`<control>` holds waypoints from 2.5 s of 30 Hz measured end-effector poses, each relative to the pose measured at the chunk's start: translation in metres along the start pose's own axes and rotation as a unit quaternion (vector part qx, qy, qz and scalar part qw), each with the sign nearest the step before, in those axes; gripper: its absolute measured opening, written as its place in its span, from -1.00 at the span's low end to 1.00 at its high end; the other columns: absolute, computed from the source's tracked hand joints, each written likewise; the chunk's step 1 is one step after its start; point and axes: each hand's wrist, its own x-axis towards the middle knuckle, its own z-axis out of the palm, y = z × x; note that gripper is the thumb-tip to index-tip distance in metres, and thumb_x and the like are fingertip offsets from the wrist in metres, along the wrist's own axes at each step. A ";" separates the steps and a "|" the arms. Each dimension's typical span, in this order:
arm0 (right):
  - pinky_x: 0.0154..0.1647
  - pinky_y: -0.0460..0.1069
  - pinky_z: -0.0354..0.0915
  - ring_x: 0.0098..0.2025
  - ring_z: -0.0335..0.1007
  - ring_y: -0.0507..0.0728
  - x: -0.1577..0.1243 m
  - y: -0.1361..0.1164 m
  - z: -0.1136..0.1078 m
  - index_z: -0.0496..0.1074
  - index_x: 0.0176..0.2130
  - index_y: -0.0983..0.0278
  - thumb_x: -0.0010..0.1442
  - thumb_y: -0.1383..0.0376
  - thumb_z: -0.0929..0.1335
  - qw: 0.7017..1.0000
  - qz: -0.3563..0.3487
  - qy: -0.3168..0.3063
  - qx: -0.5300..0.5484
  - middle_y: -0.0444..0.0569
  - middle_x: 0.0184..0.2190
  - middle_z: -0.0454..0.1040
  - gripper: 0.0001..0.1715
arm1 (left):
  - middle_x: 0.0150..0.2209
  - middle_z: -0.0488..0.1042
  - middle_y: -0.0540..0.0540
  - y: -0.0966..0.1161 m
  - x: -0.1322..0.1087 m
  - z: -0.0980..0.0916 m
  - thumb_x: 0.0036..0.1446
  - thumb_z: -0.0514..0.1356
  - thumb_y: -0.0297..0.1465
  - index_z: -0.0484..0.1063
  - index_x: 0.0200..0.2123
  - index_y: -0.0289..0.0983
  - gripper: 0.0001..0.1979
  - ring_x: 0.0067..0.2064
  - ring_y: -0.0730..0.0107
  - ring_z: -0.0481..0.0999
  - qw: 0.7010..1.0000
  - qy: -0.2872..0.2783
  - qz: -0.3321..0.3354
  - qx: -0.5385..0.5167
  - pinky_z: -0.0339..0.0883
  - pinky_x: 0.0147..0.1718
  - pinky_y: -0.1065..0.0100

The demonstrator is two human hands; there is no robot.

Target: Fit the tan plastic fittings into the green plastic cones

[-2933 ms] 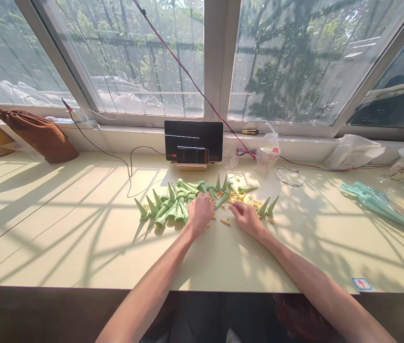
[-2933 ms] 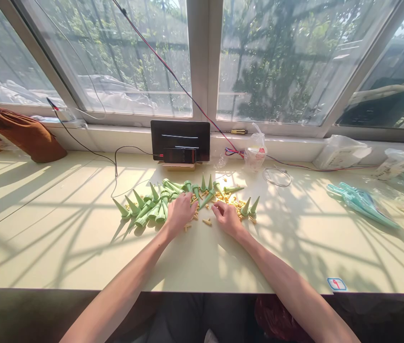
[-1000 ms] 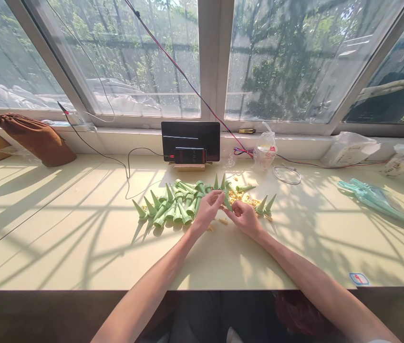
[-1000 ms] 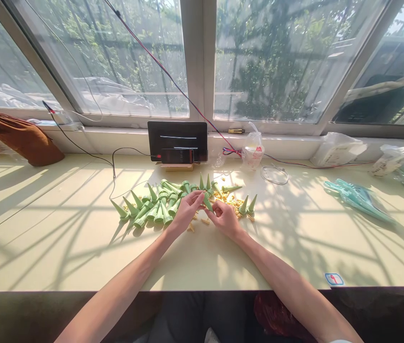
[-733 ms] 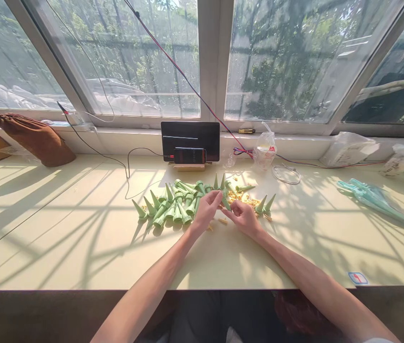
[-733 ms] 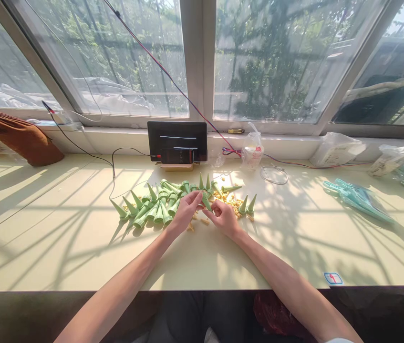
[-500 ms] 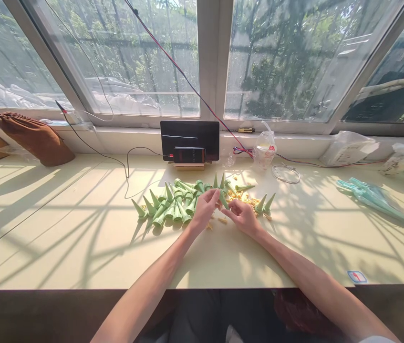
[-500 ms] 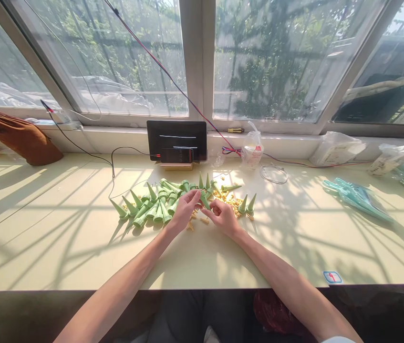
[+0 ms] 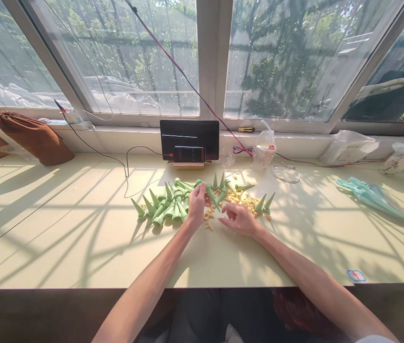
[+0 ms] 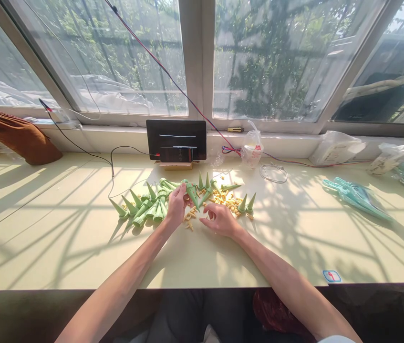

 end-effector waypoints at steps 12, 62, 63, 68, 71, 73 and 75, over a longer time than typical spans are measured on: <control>-0.40 -0.09 0.13 -0.46 0.28 0.02 0.000 -0.006 0.001 0.38 -0.36 0.26 0.17 0.34 0.36 0.993 -0.014 -0.044 -0.113 -0.15 -0.50 0.39 -0.94 | -0.52 0.30 0.01 0.000 -0.002 0.001 0.15 0.24 -0.07 0.38 -0.41 -0.29 -0.63 -0.59 0.54 0.25 1.000 -0.008 -0.006 -0.012 0.16 -0.68 0.45; -0.36 -0.03 0.19 -0.44 0.36 0.13 0.004 -0.009 0.004 0.32 -0.28 0.24 0.40 0.12 0.18 0.985 0.114 0.119 -0.039 -0.04 -0.42 0.49 -0.69 | -0.65 0.37 0.04 -0.016 -0.015 0.011 0.16 0.19 0.01 0.39 -0.43 -0.24 -0.58 -0.74 0.52 0.22 0.988 -0.046 0.012 0.149 0.03 -0.76 0.45; -0.35 -0.02 0.20 -0.43 0.37 0.13 0.004 -0.010 0.004 0.32 -0.28 0.24 0.40 0.12 0.18 0.986 0.109 0.121 -0.026 -0.03 -0.41 0.49 -0.69 | -0.66 0.35 0.05 -0.016 -0.015 0.010 0.17 0.18 0.00 0.40 -0.43 -0.24 -0.59 -0.74 0.52 0.21 0.985 -0.043 0.028 0.165 0.03 -0.75 0.45; -0.40 -0.04 0.21 -0.49 0.31 0.08 0.004 -0.012 0.003 0.33 -0.28 0.23 0.38 0.07 0.21 0.987 0.091 0.128 0.038 -0.10 -0.47 0.44 -0.67 | -0.68 0.28 0.08 -0.012 -0.015 0.007 0.18 0.21 -0.04 0.43 -0.43 -0.24 -0.63 -0.69 0.53 0.22 0.982 -0.034 0.074 0.169 0.04 -0.69 0.46; -0.46 -0.05 0.21 -0.53 0.29 0.06 0.005 -0.009 0.003 0.34 -0.29 0.23 0.35 0.05 0.24 0.983 0.095 0.124 0.093 -0.11 -0.49 0.41 -0.66 | -0.65 0.30 0.07 -0.010 -0.015 0.007 0.16 0.22 -0.04 0.44 -0.38 -0.25 -0.63 -0.68 0.55 0.23 0.986 -0.041 0.061 0.147 0.06 -0.69 0.47; -0.50 -0.05 0.21 -0.54 0.29 0.06 0.005 -0.007 0.003 0.35 -0.29 0.23 0.33 0.03 0.26 0.979 0.103 0.121 0.128 -0.10 -0.49 0.40 -0.66 | -0.64 0.31 0.07 -0.009 -0.014 0.008 0.15 0.23 -0.03 0.45 -0.36 -0.25 -0.63 -0.69 0.55 0.22 0.988 -0.045 0.049 0.136 0.07 -0.70 0.46; -0.54 -0.05 0.22 -0.55 0.29 0.05 0.006 -0.004 0.002 0.37 -0.30 0.23 0.32 0.02 0.28 0.975 0.109 0.116 0.155 -0.09 -0.47 0.40 -0.65 | -0.64 0.31 0.08 -0.008 -0.014 0.010 0.12 0.25 -0.02 0.45 -0.32 -0.25 -0.62 -0.70 0.56 0.20 0.991 -0.051 0.032 0.121 0.06 -0.72 0.46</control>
